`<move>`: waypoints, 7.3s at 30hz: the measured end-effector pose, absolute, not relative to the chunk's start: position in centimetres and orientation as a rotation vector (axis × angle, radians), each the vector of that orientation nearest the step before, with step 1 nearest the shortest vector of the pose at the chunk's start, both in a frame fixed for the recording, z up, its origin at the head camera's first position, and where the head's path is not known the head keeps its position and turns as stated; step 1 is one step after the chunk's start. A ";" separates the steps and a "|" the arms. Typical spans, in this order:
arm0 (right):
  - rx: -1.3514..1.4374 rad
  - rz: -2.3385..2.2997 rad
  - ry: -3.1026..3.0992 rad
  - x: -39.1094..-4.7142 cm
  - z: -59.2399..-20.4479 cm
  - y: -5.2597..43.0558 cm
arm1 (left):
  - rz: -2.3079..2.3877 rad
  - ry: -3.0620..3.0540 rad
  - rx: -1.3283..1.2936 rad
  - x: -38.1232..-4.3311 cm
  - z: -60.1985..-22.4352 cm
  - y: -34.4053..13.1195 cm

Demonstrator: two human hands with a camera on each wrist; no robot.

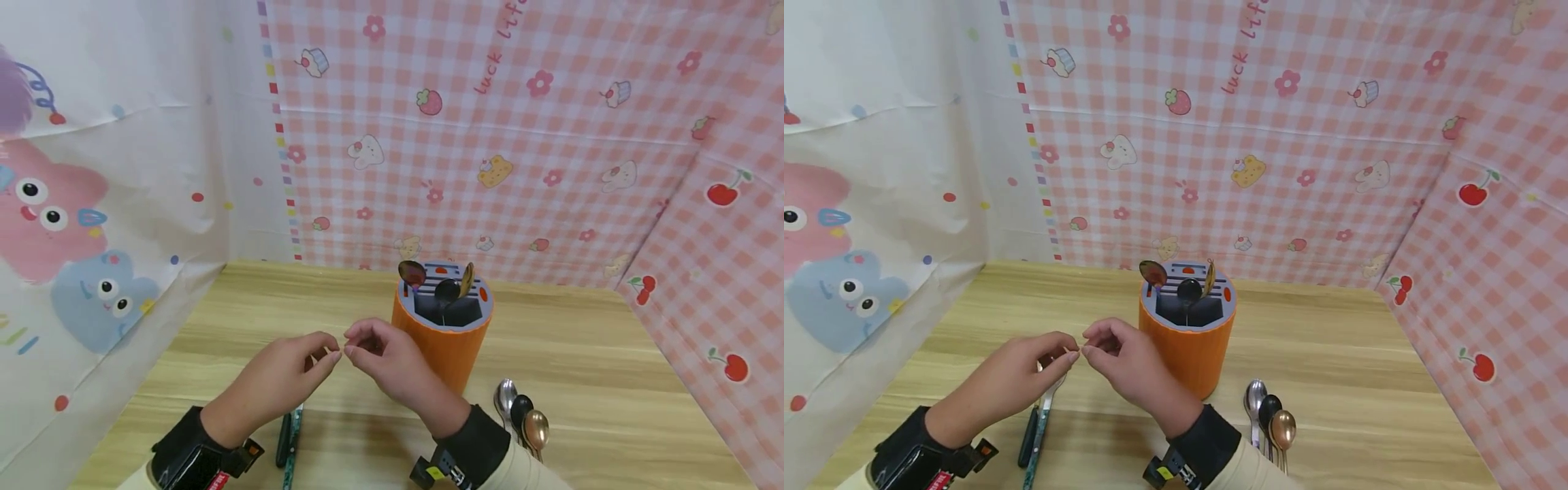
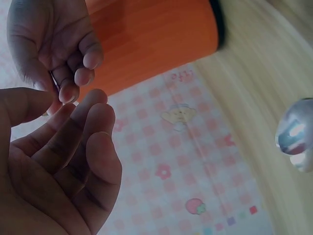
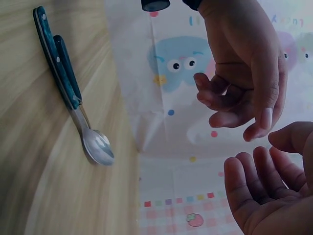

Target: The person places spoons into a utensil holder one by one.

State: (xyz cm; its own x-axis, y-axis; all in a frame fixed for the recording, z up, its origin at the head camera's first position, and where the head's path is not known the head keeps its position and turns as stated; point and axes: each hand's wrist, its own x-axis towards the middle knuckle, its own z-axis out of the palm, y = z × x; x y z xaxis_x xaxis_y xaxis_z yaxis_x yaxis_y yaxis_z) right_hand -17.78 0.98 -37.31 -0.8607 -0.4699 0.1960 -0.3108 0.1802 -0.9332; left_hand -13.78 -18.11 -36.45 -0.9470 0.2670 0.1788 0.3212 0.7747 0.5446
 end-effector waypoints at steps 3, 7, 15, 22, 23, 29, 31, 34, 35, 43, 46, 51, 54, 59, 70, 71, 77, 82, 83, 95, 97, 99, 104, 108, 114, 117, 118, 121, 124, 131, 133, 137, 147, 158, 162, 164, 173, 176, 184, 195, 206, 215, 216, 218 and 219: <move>-0.771 -1.763 2.306 -17.0 -36.3 0.7 | -0.911 -2.876 -0.455 -13.6 -37.0 -18.5; -0.757 -1.728 2.304 -17.0 -36.7 0.1 | -0.904 -2.880 -0.418 -13.3 -37.8 -19.0; -0.729 -1.678 2.249 -18.4 -41.2 -1.6 | -0.955 -2.923 -0.325 -13.0 -39.2 -20.1; -0.704 -1.657 2.185 -18.4 -42.7 -2.6 | -0.993 -2.976 -0.178 -12.5 -40.6 -20.9; -0.706 -1.649 2.185 -18.4 -42.8 -2.7 | -0.994 -2.980 -0.158 -12.5 -40.8 -21.0; -0.700 -1.619 2.167 -18.3 -43.7 -3.3 | -1.011 -3.015 -0.103 -12.1 -41.8 -21.6; -0.706 -1.614 2.164 -18.3 -44.2 -3.6 | -1.016 -3.024 -0.100 -11.9 -42.2 -21.8; -0.713 -1.591 2.167 -18.2 -44.8 -4.0 | -1.017 -3.021 -0.111 -11.6 -42.9 -22.1; -0.718 -1.580 2.168 -18.2 -45.0 -4.2 | -1.012 -3.018 -0.123 -11.5 -43.2 -22.2; -0.771 -1.526 2.166 -18.0 -46.3 -5.0 | -0.991 -3.032 -0.148 -10.8 -45.2 -22.8; -0.751 -1.515 2.148 -18.0 -46.6 -5.1 | -0.993 -3.035 -0.127 -10.6 -45.8 -22.9; -0.704 -1.502 2.097 -17.7 -47.0 -5.4 | -1.017 -3.071 -0.057 -10.3 -46.4 -22.7; -0.686 -1.513 2.070 -17.6 -47.4 -5.7 | -1.028 -3.092 -0.007 -10.2 -46.7 -22.6; -0.656 -1.520 2.035 -17.5 -47.7 -6.1 | -0.984 -3.106 0.011 -10.2 -46.9 -22.6; -0.699 -1.501 2.067 -17.4 -48.5 -6.3 | -0.885 -3.130 -0.036 -10.4 -47.3 -22.5; -0.701 -1.500 2.070 -17.4 -48.5 -6.3 | -0.874 -3.131 -0.039 -10.4 -47.3 -22.5; -0.683 -1.479 2.091 -17.4 -48.7 -6.4 | -0.858 -3.183 0.013 -10.4 -47.2 -22.6; -0.677 -1.448 2.123 -17.5 -48.9 -6.5 | -0.872 -3.232 0.056 -10.4 -47.0 -22.8; -0.676 -1.442 2.126 -17.6 -48.9 -6.6 | -0.879 -3.235 0.054 -10.4 -47.0 -22.9; -0.694 -1.382 2.144 -17.5 -49.1 -6.6 | -0.924 -3.220 0.042 -10.4 -47.1 -23.1; -0.704 -1.382 2.139 -17.5 -49.0 -6.6 | -0.954 -3.219 0.065 -10.4 -47.1 -23.1; -0.711 -1.382 2.134 -17.5 -48.9 -6.6 | -0.977 -3.210 0.083 -10.5 -47.1 -23.1; -0.722 -1.376 2.138 -17.4 -48.9 -6.6 | -0.989 -3.196 0.124 -10.7 -47.2 -23.2; -0.713 -1.378 2.127 -17.3 -48.7 -6.6 | -0.990 -3.195 0.119 -10.8 -47.1 -23.2; -0.716 -1.357 2.134 -17.2 -48.7 -6.7 | -0.939 -3.210 0.071 -11.0 -47.2 -23.1; -0.720 -1.340 2.147 -17.2 -48.6 -6.7 | -0.955 -3.239 0.081 -11.2 -47.1 -23.1; -0.722 -1.334 2.151 -17.2 -48.6 -6.7 | -0.972 -3.252 0.091 -11.3 -47.1 -23.1; -0.724 -1.322 2.165 -17.1 -48.7 -6.8 | -1.032 -3.286 0.139 -11.5 -46.9 -23.3; -0.715 -1.315 2.177 -17.1 -48.6 -6.9 | -1.075 -3.314 0.190 -11.5 -46.6 -23.4; -0.718 -1.305 2.194 -17.1 -48.5 -6.8 | -1.092 -3.272 0.233 -11.3 -46.3 -23.4; -0.731 -1.303 2.201 -17.2 -48.5 -6.7 | -1.104 -3.251 0.231 -11.2 -46.1 -23.3; -0.737 -1.324 2.189 -17.5 -48.7 -6.6 | -1.126 -3.199 0.223 -10.8 -46.0 -23.0; -0.701 -1.423 2.154 -17.4 -48.9 -6.8 | -1.097 -3.047 0.307 -10.3 -44.9 -22.8; -0.619 -1.498 2.076 -18.0 -49.0 -6.4 | -1.403 -2.968 0.220 -9.6 -44.8 -21.8; -0.573 -1.569 2.036 -18.1 -48.8 -6.4 | -1.434 -2.971 0.176 -9.5 -45.2 -21.7; -0.560 -1.609 2.025 -18.2 -48.6 -6.3 | -1.440 -2.977 0.156 -9.5 -45.2 -21.5; -0.513 -1.782 1.946 -18.6 -47.1 -5.4 | -1.559 -3.038 -0.072 -9.6 -45.2 -21.2; -0.517 -1.812 1.921 -18.6 -46.5 -5.1 | -1.572 -3.030 -0.108 -9.7 -45.3 -21.0; -0.535 -1.853 1.919 -18.7 -45.0 -4.3 | -1.676 -2.982 -0.119 -10.4 -45.1 -20.2; -0.595 -1.879 1.967 -19.3 -43.2 -2.7 | -1.718 -2.885 -0.192 -11.0 -43.9 -19.1; -0.688 -1.825 2.092 -19.3 -40.0 -1.0 | -1.444 -2.898 -0.354 -11.6 -41.6 -18.0; -0.715 -1.798 2.190 -19.3 -37.5 0.8 | -1.370 -2.887 -0.438 -12.2 -39.4 -16.9; -0.717 -1.808 2.185 -19.2 -37.3 1.0 | -1.367 -2.885 -0.447 -12.3 -39.2 -16.7; -0.728 -1.824 2.176 -19.3 -36.9 1.3 | -1.352 -2.879 -0.468 -12.4 -38.8 -16.4; -0.736 -1.829 2.175 -19.3 -36.6 1.5 | -1.344 -2.878 -0.476 -12.5 -38.6 -16.3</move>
State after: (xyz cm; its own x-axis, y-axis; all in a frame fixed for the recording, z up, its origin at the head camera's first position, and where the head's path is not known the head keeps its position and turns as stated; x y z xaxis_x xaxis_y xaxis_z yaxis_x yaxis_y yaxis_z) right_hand -19.26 1.51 -36.64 -0.8544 -0.4951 0.1576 -0.2404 0.1077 -0.9647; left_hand -12.47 -16.29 -38.59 -0.9537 0.2944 0.0611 0.2358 0.6063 0.7595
